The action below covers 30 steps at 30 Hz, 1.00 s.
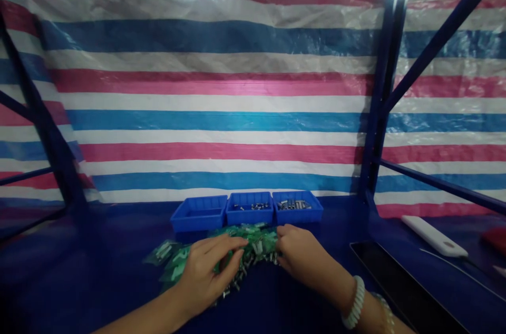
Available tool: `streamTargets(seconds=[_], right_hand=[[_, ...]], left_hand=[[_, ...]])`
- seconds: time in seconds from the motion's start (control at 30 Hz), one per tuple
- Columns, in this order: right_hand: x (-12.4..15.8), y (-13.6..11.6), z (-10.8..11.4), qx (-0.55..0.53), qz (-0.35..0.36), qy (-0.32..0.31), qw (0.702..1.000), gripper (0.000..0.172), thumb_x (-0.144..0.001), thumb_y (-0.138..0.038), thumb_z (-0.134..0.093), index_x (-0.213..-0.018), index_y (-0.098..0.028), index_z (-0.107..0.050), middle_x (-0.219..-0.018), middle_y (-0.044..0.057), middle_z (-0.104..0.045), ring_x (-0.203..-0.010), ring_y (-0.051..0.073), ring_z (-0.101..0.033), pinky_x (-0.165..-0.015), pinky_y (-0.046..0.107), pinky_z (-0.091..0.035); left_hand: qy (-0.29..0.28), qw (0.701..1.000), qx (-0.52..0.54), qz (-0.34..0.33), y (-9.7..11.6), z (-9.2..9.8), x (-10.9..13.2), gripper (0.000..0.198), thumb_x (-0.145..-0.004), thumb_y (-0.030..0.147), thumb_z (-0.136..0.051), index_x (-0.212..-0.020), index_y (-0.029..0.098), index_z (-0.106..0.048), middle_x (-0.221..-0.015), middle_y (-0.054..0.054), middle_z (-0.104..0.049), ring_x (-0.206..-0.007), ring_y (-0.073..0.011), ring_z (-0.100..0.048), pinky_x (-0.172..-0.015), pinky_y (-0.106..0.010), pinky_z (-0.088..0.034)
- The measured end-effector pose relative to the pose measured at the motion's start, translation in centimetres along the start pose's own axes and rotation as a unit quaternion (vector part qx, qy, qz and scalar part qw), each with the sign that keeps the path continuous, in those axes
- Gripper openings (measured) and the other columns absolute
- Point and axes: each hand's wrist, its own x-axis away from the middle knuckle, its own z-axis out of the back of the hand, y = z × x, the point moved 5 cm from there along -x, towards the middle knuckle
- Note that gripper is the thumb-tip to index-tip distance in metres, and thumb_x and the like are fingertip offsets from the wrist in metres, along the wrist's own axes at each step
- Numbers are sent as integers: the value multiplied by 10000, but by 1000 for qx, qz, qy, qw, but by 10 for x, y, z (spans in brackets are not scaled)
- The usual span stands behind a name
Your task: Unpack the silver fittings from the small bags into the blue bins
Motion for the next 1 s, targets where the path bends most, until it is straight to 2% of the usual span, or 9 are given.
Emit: streamTargets(seconds=[0.2,0.5,0.57,0.63,0.8,0.9,1.0], right_hand=[[0,-1,-7,-28,0,1,1000,108,-781,-97,-580,-809,-173,-651,-881,55,-652,-833,213,-628,-725,295,-473],[1,-3,-12,-57,2,3,998,168,-768,-43,-528,-774,-181,-623,-780,33,-647,-723,181,-603,-637,266,-430],[1,-3,-7,-97,3,28,995,192,-754,-21,-531,-776,-186,-626,-776,22,-646,-732,174,-594,-650,265,-435],[1,-4,1,-157,7,79,984,210,-754,-18,-551,-827,-196,-635,-795,11,-652,-763,169,-590,-687,270,-448],[4,-15,19,-297,39,224,928,116,-866,-137,-583,-930,-213,-642,-858,24,-663,-787,162,-591,-702,279,-479],[8,-31,22,-270,106,249,924,65,-906,-181,-573,-894,-211,-629,-827,29,-650,-804,175,-566,-718,302,-469],[11,-41,22,-234,126,254,930,45,-913,-204,-574,-882,-207,-607,-797,28,-624,-784,179,-535,-679,302,-448]], left_hand=[[-5,998,32,51,0,-2,3,145,-874,167,-520,-952,203,-637,-643,14,-675,-457,-110,-569,-510,-240,-456],[-12,991,86,99,5,-3,4,171,-858,164,-489,-925,192,-644,-616,14,-656,-477,-110,-579,-499,-217,-440],[-17,987,102,123,3,-4,5,170,-852,166,-489,-923,192,-641,-626,12,-660,-496,-115,-592,-510,-218,-446],[-21,981,118,151,1,-5,5,168,-841,167,-489,-915,191,-638,-630,10,-657,-500,-118,-588,-509,-219,-446],[-49,957,176,225,-2,-16,6,188,-767,115,-507,-878,181,-645,-740,-24,-665,-589,-135,-603,-499,-211,-435],[-73,926,238,283,-1,-25,9,177,-732,108,-536,-862,156,-646,-747,-37,-655,-624,-143,-602,-503,-206,-425],[-101,896,285,325,2,-31,13,138,-717,136,-582,-833,136,-658,-686,-25,-621,-616,-140,-578,-512,-209,-403]])
